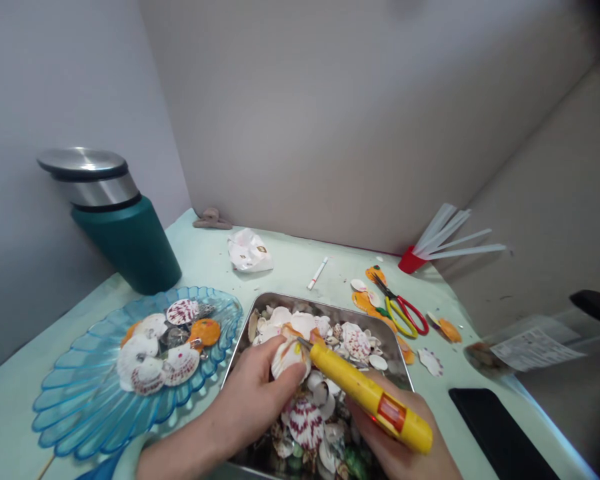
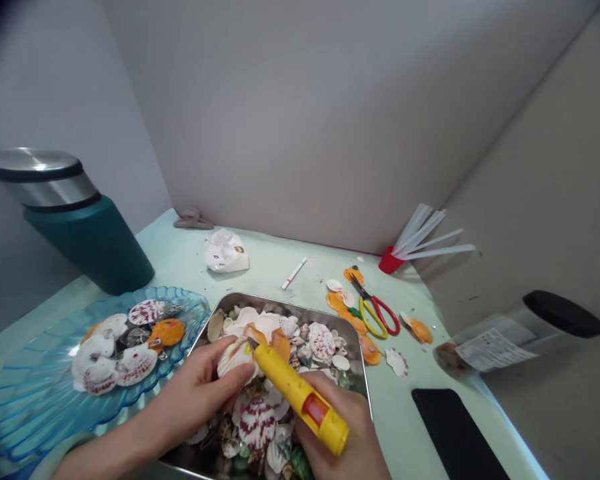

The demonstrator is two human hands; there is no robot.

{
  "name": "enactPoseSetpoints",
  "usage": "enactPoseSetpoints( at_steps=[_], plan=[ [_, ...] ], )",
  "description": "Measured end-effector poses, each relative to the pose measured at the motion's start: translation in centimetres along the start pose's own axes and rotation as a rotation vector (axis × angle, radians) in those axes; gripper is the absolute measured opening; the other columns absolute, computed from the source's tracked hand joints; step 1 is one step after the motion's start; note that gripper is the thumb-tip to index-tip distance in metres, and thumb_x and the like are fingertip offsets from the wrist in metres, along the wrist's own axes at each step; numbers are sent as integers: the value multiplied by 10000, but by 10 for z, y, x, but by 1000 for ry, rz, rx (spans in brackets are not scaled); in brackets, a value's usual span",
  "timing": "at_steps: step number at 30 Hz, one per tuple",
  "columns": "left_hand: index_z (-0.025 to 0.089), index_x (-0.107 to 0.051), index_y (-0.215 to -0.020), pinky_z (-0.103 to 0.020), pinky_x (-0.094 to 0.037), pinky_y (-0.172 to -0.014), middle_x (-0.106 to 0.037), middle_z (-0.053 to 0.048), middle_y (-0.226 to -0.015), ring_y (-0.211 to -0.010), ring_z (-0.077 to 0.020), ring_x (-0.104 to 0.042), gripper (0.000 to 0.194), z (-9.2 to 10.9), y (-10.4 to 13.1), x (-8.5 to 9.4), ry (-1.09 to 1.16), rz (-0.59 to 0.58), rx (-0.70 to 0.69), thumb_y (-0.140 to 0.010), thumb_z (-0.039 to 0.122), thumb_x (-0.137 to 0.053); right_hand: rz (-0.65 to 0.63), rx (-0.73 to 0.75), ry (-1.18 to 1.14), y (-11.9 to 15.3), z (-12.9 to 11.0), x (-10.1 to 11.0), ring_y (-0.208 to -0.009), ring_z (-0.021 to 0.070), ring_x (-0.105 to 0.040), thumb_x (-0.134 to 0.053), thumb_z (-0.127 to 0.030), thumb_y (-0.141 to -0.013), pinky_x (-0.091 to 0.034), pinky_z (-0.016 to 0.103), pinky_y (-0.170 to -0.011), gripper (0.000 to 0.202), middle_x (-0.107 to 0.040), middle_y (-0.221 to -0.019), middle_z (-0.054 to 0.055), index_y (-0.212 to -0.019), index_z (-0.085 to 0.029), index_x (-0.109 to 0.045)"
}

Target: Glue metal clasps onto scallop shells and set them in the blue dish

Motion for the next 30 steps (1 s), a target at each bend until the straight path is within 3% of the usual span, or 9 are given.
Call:
enactPoseSetpoints(
  at_steps=[10,18,25,30],
  plan=[
    [179,-598,-848,-239,-436,-718,-642,-7,-813,-788,-181,-579,146,5,2,-1,-47,-31,-65,-843,290,-502,-33,42,47,0,-1,1,-538,140,-588,-575,-197,-797,-459,204,-491,22,-617,-645,-26,-799,-213,-590],
    [165,-598,-856,-198,-362,-508,-512,49,-609,-540,-108,-435,164,1,0,2,62,33,4,-833,311,-530,-20,4,75,2,4,3,-699,201,-688,-563,-256,-843,-535,220,-581,109,-677,-726,-3,-922,-221,-629],
    [175,-550,-772,-204,-305,-457,-454,78,-481,-454,-101,-376,178,3,-1,3,139,48,53,-816,348,-548,27,-25,34,2,3,2,-548,176,-624,-570,-286,-831,-518,234,-525,110,-664,-669,2,-871,-213,-641],
    [165,-574,-806,-191,-307,-447,-461,68,-540,-479,-95,-369,185,4,-2,2,158,20,63,-802,350,-569,35,-34,40,1,2,1,-541,159,-610,-568,-275,-822,-490,222,-515,95,-654,-649,-13,-833,-205,-631]
  ],
)
Point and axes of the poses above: each hand's wrist, its own y-axis away from the middle knuckle, its own x-axis out of the back of the hand, z = x × y, the point moved 4 cm from there along -y, towards the middle knuckle
